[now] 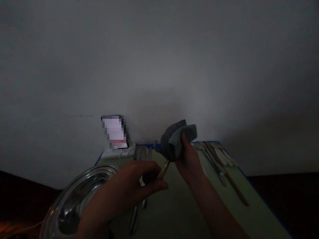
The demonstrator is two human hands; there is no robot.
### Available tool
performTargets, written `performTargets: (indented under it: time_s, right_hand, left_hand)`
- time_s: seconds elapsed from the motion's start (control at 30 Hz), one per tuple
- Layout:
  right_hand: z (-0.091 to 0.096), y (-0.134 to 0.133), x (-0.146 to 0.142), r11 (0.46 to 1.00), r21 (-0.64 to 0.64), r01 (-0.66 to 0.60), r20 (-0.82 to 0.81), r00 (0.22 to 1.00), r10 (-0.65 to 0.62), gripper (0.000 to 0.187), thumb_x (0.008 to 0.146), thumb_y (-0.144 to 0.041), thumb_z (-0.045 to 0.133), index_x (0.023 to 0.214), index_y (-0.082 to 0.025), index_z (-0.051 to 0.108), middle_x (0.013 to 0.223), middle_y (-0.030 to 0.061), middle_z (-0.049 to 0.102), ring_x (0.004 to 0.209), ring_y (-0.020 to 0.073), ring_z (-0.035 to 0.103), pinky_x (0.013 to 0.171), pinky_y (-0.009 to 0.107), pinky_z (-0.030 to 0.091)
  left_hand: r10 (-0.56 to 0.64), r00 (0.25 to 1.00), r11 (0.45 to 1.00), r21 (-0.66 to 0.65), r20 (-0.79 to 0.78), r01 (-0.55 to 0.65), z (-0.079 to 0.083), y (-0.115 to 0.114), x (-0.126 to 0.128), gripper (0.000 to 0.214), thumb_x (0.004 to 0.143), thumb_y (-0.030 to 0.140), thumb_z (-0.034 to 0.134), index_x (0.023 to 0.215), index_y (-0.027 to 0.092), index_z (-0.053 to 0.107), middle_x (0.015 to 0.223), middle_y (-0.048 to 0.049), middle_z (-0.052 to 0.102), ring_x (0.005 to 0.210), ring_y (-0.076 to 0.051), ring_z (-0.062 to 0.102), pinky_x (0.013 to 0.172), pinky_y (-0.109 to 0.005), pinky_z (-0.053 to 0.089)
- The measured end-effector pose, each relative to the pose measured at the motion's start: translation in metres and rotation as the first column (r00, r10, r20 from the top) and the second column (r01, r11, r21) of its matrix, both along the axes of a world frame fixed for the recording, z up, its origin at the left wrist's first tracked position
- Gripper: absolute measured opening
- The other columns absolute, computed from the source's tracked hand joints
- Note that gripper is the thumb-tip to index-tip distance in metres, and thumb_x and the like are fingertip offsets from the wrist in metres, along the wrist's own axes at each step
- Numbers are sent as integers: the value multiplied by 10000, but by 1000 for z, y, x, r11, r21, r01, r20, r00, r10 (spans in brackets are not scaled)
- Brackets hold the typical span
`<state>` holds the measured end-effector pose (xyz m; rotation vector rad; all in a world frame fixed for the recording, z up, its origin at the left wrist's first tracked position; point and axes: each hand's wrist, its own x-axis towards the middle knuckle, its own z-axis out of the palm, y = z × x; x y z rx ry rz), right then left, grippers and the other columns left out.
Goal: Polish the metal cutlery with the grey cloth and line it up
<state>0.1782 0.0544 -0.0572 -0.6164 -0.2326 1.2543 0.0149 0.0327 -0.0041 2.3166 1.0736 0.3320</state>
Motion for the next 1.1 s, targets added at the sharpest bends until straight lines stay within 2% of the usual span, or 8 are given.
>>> performTargets:
  time_s: [0.2,0.4,0.57,0.67,0.73,0.83,0.9,1.1]
  right_hand:
    - [-5,-2,-6,999,-4,-47,21,999,47,293,759,-408,611,918,-165,656,980,38,684,845,144,637,834,287,486]
    - [-4,0,-5,1000,9,-25,29,999,25,239,733,-344,651,892,-166,656,995,45,684,868,159,634,843,317,486]
    - [2,-4,24,992,67,-103,314,946,77,234,661,-287,717,852,-159,677,875,50,708,800,180,636,803,362,488]
    - [7,-12,48,987,76,-141,655,753,57,236,660,-293,713,864,-178,695,862,41,713,787,182,630,789,366,479]
    - [11,-17,60,988,53,-147,848,530,34,191,680,-298,689,839,-193,704,846,26,715,784,192,628,785,374,471]
    - [17,-21,67,990,3,-139,967,252,33,147,709,-302,652,815,-214,703,791,3,714,760,206,632,724,363,478]
    - [20,-23,67,986,-46,-162,984,161,72,153,728,-301,629,837,-216,694,802,-2,714,768,204,636,691,335,483]
    - [23,-26,61,934,-154,-322,986,6,165,134,759,-267,591,843,-200,672,823,-4,704,755,167,625,643,263,466]
  left_hand:
    - [-55,998,998,-38,-24,54,-4,3,3,216,818,436,526,804,233,596,742,35,641,677,-137,589,603,-221,400]
    - [18,996,996,88,-82,-11,-9,9,3,256,865,423,436,858,222,594,771,4,651,674,-156,582,610,-252,394]
    - [29,997,995,97,-72,-22,-2,12,-5,240,880,375,420,880,220,603,778,9,653,682,-147,584,624,-248,404]
    - [60,997,990,127,-40,-55,1,14,-15,232,873,391,437,892,226,601,794,12,653,704,-145,591,632,-245,411]
    - [93,995,985,150,-44,-85,0,17,-19,240,877,394,426,881,219,591,774,7,646,684,-147,588,618,-251,409]
    - [126,990,977,180,-58,-113,-2,21,-21,245,888,374,390,876,204,567,749,-1,631,654,-151,578,598,-263,402]
    - [135,989,974,194,-63,-121,-3,21,-19,249,891,371,374,875,199,553,743,-3,621,652,-152,572,600,-270,399]
    - [103,990,990,104,-99,-93,2,14,-11,317,879,444,376,770,196,542,646,19,584,586,-136,549,545,-253,370]
